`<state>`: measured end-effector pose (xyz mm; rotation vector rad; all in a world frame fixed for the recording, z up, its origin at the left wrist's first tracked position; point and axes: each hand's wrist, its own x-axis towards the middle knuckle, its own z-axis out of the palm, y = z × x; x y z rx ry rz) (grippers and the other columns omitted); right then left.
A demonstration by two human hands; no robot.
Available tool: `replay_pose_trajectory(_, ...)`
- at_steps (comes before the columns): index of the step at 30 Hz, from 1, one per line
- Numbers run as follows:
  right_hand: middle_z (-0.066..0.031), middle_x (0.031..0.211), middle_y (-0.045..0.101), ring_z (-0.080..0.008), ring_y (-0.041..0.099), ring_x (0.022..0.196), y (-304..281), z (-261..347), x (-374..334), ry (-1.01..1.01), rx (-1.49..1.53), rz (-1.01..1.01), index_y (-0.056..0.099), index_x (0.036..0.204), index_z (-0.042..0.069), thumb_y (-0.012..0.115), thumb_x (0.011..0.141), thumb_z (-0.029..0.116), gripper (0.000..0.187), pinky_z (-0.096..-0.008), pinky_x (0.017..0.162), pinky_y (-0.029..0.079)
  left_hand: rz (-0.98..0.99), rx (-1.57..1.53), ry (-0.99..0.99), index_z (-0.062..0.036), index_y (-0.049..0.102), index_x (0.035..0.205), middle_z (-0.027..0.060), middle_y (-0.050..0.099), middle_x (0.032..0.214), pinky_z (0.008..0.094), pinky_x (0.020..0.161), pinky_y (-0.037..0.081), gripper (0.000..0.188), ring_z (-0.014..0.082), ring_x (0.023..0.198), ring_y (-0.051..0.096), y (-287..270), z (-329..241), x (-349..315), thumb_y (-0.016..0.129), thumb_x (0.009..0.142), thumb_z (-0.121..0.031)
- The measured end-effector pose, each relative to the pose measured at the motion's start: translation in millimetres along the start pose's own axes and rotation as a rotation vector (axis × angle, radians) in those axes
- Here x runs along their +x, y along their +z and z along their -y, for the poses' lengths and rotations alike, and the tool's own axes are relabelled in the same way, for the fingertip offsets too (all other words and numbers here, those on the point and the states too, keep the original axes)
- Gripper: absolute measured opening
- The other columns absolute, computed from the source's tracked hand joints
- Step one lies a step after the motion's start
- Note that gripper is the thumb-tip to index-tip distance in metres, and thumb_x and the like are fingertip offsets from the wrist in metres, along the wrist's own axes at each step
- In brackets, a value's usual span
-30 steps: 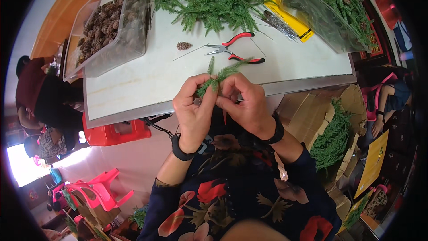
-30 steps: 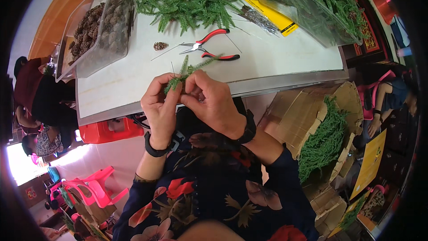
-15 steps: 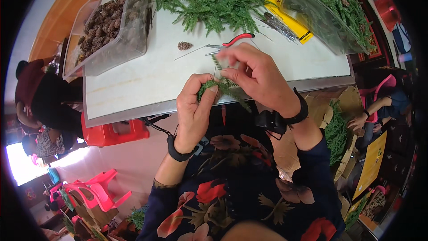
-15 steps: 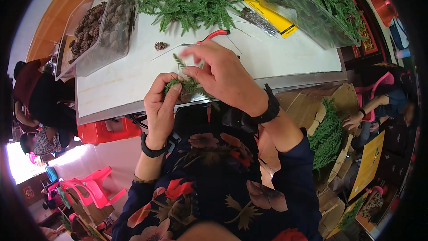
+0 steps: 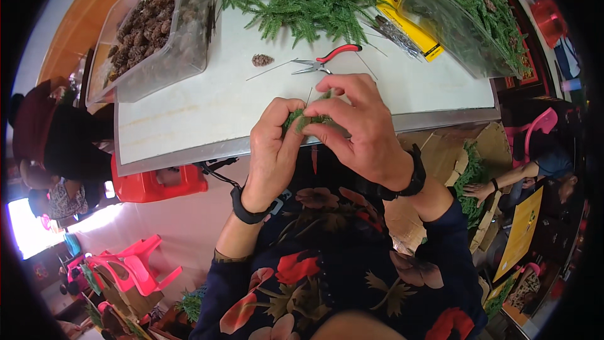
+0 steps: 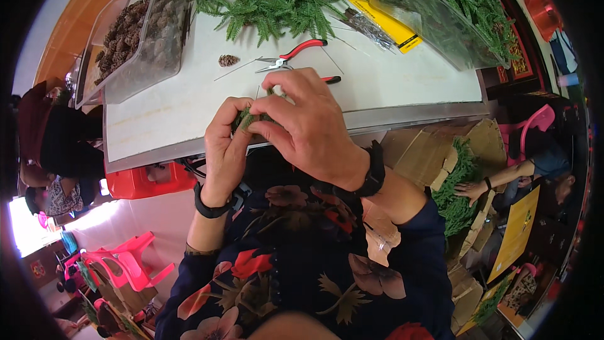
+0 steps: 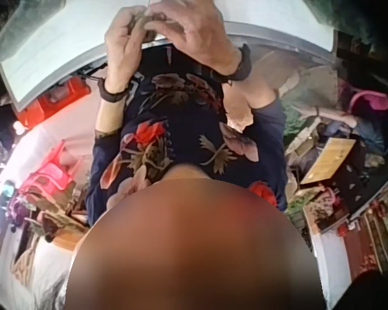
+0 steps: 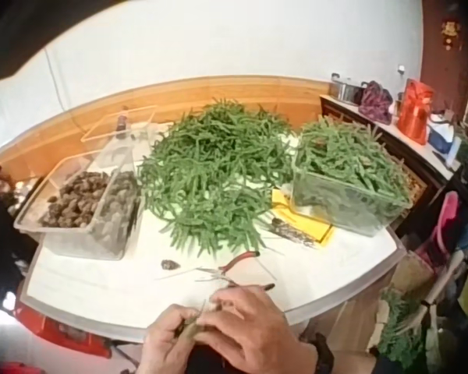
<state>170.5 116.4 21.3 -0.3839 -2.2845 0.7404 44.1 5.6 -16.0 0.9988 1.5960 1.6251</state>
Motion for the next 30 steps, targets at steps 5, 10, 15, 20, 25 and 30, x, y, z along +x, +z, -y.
replay_pose_trajectory(5,-0.0097,0.113,0.056,-0.0282,0.054,0.097,7.4,-17.3,-10.4,-0.129,0.041,-0.039,0.065,0.092,0.009,0.075,0.074,0.005,0.021,-0.0349,0.076,0.045,0.044,-0.204,-0.168,0.0017,0.057,0.099,0.005,0.052,0.082,0.0228,0.066,0.042,0.009,0.0109,0.071,0.049,-4.9,-12.6,0.8,0.056,0.09,0.001)
replay_pose_trajectory(10,-0.011,0.119,0.055,-0.0285,0.054,0.1,5.5,-7.9,-7.9,-0.107,0.093,-0.046,0.065,0.096,0.011,0.075,0.073,0.002,0.027,-0.0343,0.076,0.045,0.062,0.179,0.107,0.0013,0.058,0.098,0.0044,0.055,0.083,0.024,0.067,0.043,0.008,0.0109,0.072,0.05,-6.2,-7.2,3.1,0.057,0.09,0.0)
replay_pose_trajectory(15,-0.0107,0.121,0.056,-0.0299,0.054,0.103,10.2,-15.3,-10.1,-0.129,0.103,-0.011,0.067,0.096,0.013,0.075,0.071,0.002,0.029,-0.0365,0.082,0.047,0.097,0.191,0.091,0.0012,0.059,0.098,0.002,0.059,0.088,0.0249,0.069,0.044,0.008,0.0097,0.076,0.053,-6.1,-7.5,0.1,0.056,0.092,-0.002)
replay_pose_trajectory(20,-0.0085,0.116,0.059,-0.0299,0.055,0.102,6.3,-18.4,-16.1,-0.196,0.082,-0.009,0.069,0.093,0.012,0.076,0.069,0.003,0.027,-0.0378,0.085,0.047,0.094,-0.337,-0.261,0.0003,0.062,0.102,0.0021,0.064,0.095,0.0228,0.074,0.046,0.012,0.0096,0.081,0.058,-5.0,-13.0,-0.7,0.056,0.093,-0.005)
replay_pose_trajectory(25,-0.0066,0.11,0.062,-0.0302,0.055,0.101,1.0,-16.7,-13.7,-0.222,0.044,-0.03,0.07,0.091,0.012,0.077,0.067,0.003,0.026,-0.0383,0.086,0.046,0.128,-0.608,-0.345,0.0,0.062,0.107,0.0032,0.065,0.101,0.0204,0.078,0.046,0.016,0.0088,0.086,0.06,-6.5,-6.7,-1.8,0.055,0.094,-0.007)
replay_pose_trajectory(30,-0.0072,0.11,0.062,-0.0301,0.056,0.101,-7.7,-18.1,-15.8,-0.171,0.136,0.137,0.07,0.093,0.013,0.076,0.071,0.009,0.023,-0.0416,0.09,0.044,0.195,-0.734,-0.395,0.0005,0.061,0.109,0.0034,0.065,0.101,0.0213,0.08,0.047,0.018,0.0091,0.089,0.061,-6.9,3.2,-3.3,0.054,0.095,-0.008)
